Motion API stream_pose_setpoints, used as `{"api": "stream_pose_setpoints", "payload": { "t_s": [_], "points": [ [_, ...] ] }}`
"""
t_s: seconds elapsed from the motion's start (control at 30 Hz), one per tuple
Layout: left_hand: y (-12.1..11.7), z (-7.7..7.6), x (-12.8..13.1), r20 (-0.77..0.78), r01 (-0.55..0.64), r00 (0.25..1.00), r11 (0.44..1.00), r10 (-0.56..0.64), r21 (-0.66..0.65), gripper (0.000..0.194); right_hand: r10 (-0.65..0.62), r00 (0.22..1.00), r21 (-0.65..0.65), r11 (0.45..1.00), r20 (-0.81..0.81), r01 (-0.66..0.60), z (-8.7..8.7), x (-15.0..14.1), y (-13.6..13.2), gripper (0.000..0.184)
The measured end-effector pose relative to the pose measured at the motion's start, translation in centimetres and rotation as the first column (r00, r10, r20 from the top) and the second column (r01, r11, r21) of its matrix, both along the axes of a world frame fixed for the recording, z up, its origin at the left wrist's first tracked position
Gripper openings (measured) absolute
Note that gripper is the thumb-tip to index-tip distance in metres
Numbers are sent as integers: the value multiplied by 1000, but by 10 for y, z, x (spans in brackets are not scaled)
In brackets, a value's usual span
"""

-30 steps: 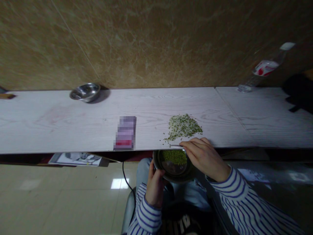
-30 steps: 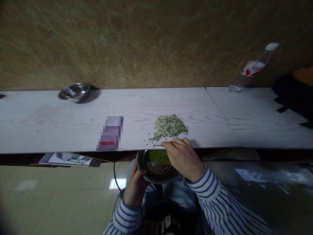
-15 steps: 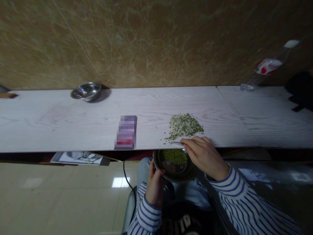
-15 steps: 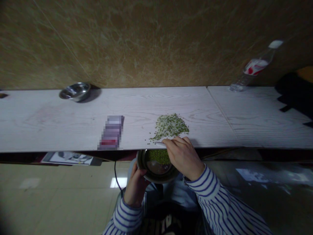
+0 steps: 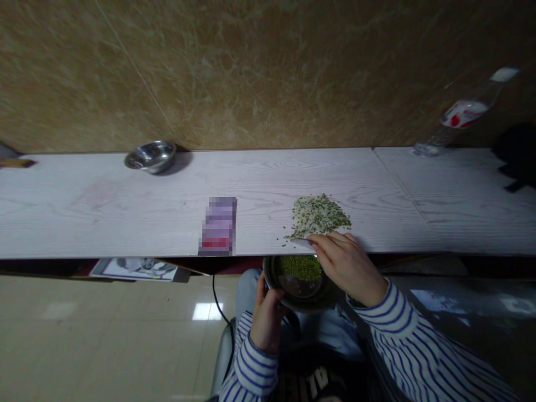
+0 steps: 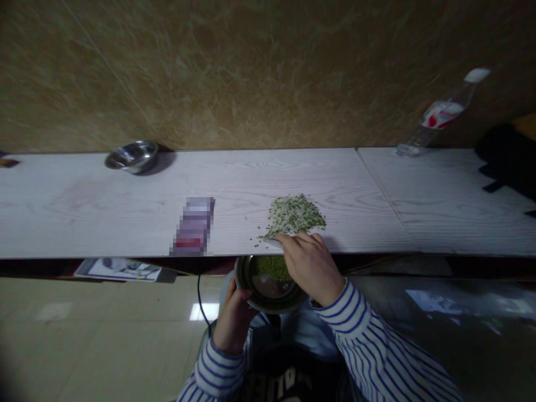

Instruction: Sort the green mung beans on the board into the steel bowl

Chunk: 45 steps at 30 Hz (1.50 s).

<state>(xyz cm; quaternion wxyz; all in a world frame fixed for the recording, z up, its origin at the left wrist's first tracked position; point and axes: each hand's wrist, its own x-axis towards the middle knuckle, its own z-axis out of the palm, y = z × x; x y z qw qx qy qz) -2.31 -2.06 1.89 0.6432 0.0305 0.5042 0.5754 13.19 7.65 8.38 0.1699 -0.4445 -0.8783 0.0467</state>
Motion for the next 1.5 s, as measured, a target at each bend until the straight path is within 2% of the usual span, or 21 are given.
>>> {"api": "stream_pose_setpoints", "payload": {
  "t_s": [0.2,0.4,0.7,1.03,1.37,1.5],
  "points": [
    [0,-2,-2,-17,-4,1000,1000,4,-14,62,-80,997,-5,997,4,80,1,4,7,25],
    [-1,-2,-3,-10,-6,1000,1000,5,-14,63,-22,1000,-16,1000,-22,22,-1,-1,3,26],
    [-2,-3,-7,-6,-21,1000,1000,21,3,64,-10,1000,-22,1000,-20,9,0,-7,4,26],
    [-3,-6,-9,6,-22,1000,1000,22,3,55,-4,1000,-4,1000,-20,4,1,-16,6,26],
    [-2,-5,-10,0,-20,1000,1000,20,3,58,-138,990,-17,990,-15,138,-3,-11,13,28],
    [-2,-5,-12,14,-23,1000,1000,23,14,55,-141,989,-36,990,-40,140,-1,-12,13,27]
  ]
}}
